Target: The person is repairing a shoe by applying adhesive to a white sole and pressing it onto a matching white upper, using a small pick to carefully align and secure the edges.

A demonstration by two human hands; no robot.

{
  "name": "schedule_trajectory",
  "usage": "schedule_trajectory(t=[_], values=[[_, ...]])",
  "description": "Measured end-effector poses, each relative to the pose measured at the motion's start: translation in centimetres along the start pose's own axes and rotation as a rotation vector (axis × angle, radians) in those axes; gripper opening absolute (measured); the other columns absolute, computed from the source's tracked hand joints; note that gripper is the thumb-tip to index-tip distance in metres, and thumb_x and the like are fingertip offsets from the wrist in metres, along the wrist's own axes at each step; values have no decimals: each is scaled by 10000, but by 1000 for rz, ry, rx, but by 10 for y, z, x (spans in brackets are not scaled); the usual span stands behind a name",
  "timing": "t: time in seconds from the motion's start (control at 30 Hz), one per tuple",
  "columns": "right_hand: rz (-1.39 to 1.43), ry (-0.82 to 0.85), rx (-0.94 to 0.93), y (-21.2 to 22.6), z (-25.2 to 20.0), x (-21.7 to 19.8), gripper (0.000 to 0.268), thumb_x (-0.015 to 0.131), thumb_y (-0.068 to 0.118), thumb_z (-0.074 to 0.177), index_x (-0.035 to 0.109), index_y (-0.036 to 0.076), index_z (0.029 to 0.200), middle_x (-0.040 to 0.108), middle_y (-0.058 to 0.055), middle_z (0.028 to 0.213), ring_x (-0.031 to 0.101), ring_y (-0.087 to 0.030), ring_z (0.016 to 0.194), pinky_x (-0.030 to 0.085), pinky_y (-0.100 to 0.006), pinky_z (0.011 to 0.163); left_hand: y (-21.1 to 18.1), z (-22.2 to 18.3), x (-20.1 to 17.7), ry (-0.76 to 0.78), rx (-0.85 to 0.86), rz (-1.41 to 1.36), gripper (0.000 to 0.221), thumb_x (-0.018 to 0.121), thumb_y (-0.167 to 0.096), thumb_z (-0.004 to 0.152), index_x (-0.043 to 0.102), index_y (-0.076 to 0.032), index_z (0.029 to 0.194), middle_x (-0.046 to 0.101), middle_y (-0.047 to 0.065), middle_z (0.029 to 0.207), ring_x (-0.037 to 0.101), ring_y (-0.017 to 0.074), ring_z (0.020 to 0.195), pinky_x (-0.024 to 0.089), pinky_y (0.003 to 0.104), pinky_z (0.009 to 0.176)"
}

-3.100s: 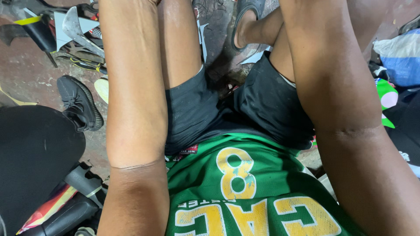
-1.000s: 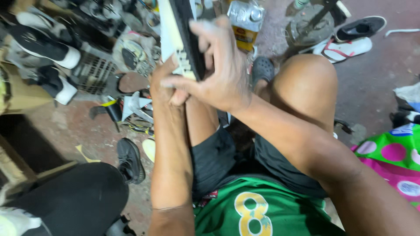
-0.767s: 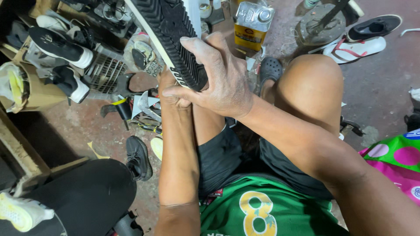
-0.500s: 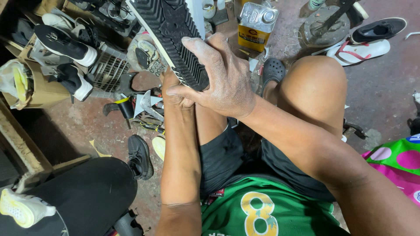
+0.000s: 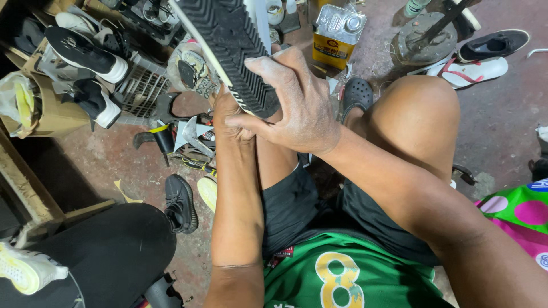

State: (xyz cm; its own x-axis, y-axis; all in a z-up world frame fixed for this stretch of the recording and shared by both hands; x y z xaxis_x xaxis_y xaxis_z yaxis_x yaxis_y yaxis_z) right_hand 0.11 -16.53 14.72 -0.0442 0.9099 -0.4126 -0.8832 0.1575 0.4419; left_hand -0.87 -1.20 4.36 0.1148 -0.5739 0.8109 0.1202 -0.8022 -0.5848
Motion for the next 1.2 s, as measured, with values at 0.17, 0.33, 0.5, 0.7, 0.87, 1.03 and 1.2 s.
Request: schedule_trajectory(t=[0.17,0.33,0.5,0.7,0.87,1.03,1.2], values=[[80,4,156,-13,-6,-1,595,863,270,988,480,33,1377,536,-116,1122,661,-176,865,578,-251,685,3,3,7,-46,55,-61,462,674,-55,943,521,59,1363,687,174,1175,744,266,1003,677,370,867],[528,-115,468,-35,-13,-4,336,609,231,1171,439,23,1372,591,-103,1135,611,-134,830,581,-271,746,3,3,14,-46,135,-29,494,702,-87,1032,495,71,1452,685,190,1246,715,237,958,624,307,675],[901,-161,721,-57,-13,-1,299,456,208,1142,444,20,1373,665,-124,1221,727,-171,993,617,-296,754,-2,-1,31,-112,119,67,523,689,-111,991,489,72,1438,684,225,1247,734,244,1023,636,293,662],[1065,-178,912,-82,-24,2,333,460,201,1113,505,13,1384,681,-103,1205,704,-162,961,603,-321,729,-7,-1,44,-159,182,232,525,685,-112,971,473,30,1430,702,211,1218,744,253,1014,642,284,648],[1055,-158,923,-86,-29,2,347,462,203,1104,510,15,1392,682,-107,1201,704,-158,955,600,-320,722,-4,-1,44,-182,222,248,529,701,-123,968,457,-28,1427,707,186,1200,742,237,1009,636,295,643],[1066,-142,882,-82,-27,4,310,469,200,1122,515,18,1369,683,-115,1179,701,-159,940,596,-314,736,-2,-1,41,-222,236,337,587,723,-139,963,439,-72,1472,680,112,1192,703,169,976,643,299,653],[1073,-112,893,-79,-27,6,298,482,211,1118,514,30,1352,681,-97,1165,701,-141,931,601,-303,734,0,0,38,-244,229,359,634,721,-147,943,410,-80,1492,668,96,1226,704,162,998,642,294,652]])
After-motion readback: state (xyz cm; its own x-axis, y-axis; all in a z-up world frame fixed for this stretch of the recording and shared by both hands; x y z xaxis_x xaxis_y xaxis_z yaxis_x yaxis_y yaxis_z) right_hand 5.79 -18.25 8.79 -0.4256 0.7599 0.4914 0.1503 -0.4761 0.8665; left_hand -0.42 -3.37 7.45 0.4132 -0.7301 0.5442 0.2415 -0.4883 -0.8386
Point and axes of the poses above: each hand's wrist, its own z-axis towards the middle knuckle, its own x-axis out of the palm, y = z × x, the point moved 4 cm from there along z, towards the middle knuckle
